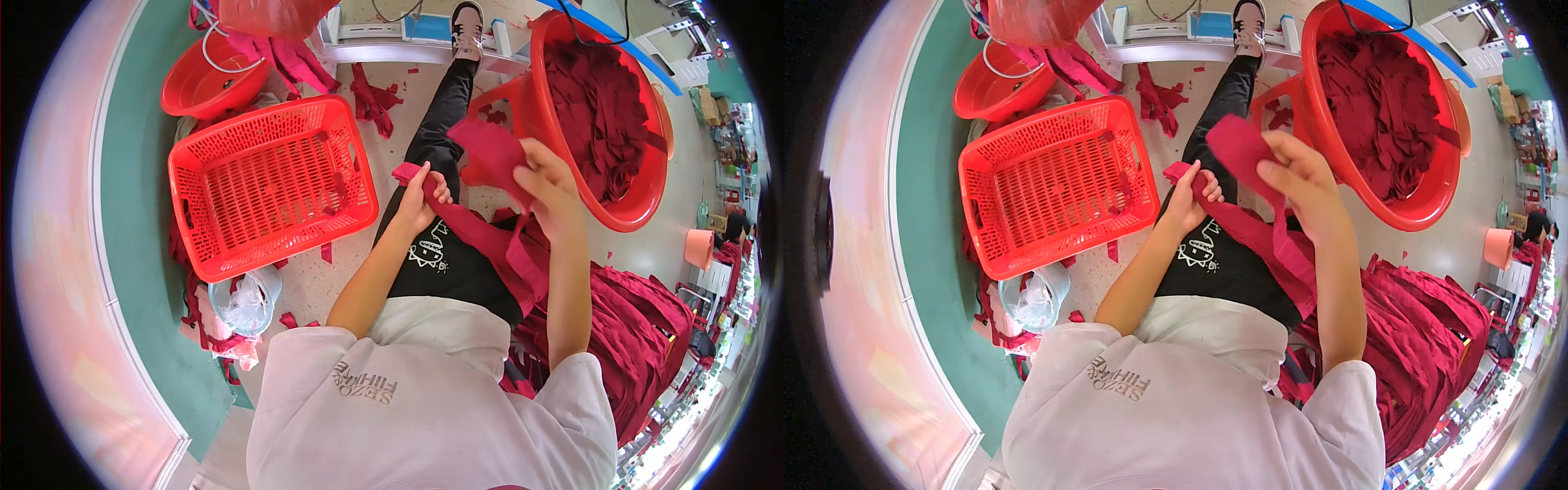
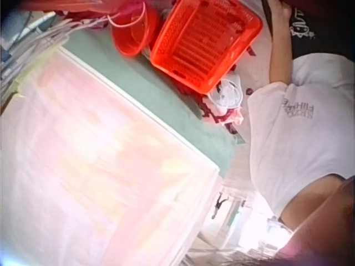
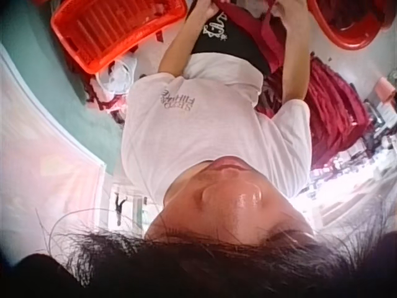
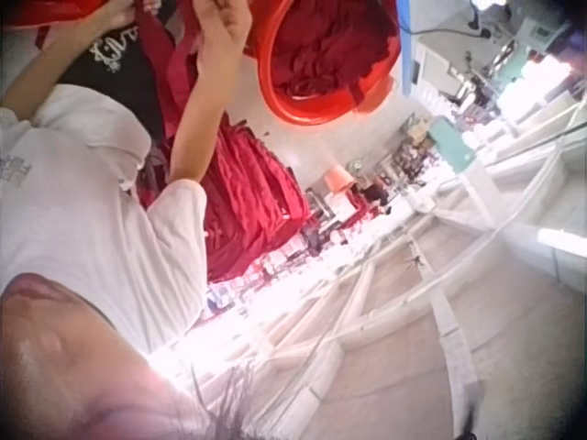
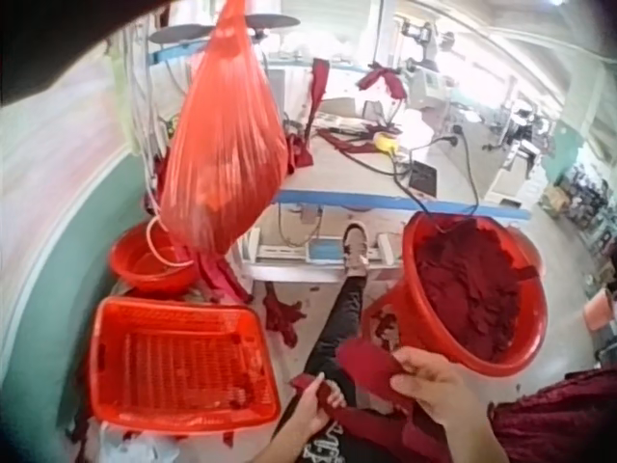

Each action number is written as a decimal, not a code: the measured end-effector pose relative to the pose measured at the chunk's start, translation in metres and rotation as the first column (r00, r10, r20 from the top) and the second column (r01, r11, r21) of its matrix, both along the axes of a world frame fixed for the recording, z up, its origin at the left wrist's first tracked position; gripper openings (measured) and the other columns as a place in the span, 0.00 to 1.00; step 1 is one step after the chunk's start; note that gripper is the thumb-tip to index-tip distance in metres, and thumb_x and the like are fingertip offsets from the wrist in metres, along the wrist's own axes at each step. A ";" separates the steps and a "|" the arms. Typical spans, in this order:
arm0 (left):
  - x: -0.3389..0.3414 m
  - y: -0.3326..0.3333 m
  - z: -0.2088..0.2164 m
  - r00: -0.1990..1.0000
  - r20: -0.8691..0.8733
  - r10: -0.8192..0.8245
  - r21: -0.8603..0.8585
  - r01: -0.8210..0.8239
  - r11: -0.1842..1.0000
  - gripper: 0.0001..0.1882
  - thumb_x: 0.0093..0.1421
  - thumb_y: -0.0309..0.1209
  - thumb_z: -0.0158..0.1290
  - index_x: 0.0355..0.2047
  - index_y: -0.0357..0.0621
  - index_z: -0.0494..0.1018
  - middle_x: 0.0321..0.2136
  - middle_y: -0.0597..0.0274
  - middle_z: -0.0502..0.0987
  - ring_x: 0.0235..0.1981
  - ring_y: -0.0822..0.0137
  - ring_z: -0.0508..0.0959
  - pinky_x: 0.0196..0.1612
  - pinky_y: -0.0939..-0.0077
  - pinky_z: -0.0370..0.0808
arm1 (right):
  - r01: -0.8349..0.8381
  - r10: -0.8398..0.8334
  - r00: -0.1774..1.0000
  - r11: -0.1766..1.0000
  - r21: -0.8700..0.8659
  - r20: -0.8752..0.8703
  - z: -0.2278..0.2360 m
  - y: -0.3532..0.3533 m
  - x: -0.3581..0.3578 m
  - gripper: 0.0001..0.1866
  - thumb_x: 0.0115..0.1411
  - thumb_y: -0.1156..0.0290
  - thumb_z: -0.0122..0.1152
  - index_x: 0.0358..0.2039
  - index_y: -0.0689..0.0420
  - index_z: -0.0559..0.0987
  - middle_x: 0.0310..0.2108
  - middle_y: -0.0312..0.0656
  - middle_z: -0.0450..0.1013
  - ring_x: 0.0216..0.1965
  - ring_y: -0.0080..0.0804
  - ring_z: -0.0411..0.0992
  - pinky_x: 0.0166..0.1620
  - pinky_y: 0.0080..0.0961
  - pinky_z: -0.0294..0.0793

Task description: The recorder is sorting and organizing strips of red fabric on a factory floor.

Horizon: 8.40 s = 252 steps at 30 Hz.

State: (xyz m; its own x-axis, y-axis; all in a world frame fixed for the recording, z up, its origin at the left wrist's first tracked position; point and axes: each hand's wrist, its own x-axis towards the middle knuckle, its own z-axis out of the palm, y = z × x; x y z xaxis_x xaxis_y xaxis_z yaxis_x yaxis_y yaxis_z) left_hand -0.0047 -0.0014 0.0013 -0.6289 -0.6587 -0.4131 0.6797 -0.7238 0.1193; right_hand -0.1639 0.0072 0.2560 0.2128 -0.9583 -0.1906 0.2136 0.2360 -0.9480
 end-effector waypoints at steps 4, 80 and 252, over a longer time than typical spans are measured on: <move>0.000 0.001 0.004 0.999 -0.013 0.053 0.011 -0.053 0.999 0.32 0.67 0.60 0.32 0.32 0.43 0.71 0.15 0.67 0.61 0.20 0.68 0.64 0.34 0.69 0.68 | -0.108 0.108 0.994 0.990 -0.092 -0.002 0.016 0.037 -0.010 0.11 0.58 0.77 0.58 0.41 0.65 0.77 0.37 0.36 0.73 0.41 0.23 0.71 0.46 0.19 0.68; 0.016 -0.001 0.007 0.919 -0.198 0.341 0.258 -0.287 0.922 0.19 0.67 0.40 0.36 0.20 0.46 0.59 0.19 0.62 0.62 0.30 0.61 0.68 0.48 0.62 0.67 | 0.564 0.440 0.104 0.713 0.417 -0.892 -0.084 0.433 -0.237 0.21 0.47 0.63 0.65 0.39 0.61 0.75 0.35 0.52 0.76 0.41 0.52 0.75 0.44 0.42 0.74; 0.021 -0.007 -0.004 0.972 -0.155 0.178 0.122 -0.160 0.980 0.14 0.65 0.40 0.45 0.28 0.45 0.69 0.15 0.67 0.64 0.21 0.69 0.68 0.35 0.70 0.70 | -0.707 0.608 0.635 0.706 -0.043 -0.476 -0.064 -0.016 0.060 0.10 0.60 0.78 0.55 0.42 0.64 0.79 0.34 0.42 0.76 0.29 0.24 0.73 0.32 0.20 0.71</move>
State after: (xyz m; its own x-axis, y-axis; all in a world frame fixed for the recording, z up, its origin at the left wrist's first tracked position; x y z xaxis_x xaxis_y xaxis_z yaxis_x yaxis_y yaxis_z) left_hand 0.0163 -0.0086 -0.0025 -0.5772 -0.7187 -0.3877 0.7972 -0.5989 -0.0766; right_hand -0.1042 -0.0086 0.1919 0.7540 -0.6162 -0.2277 -0.3247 -0.0483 -0.9446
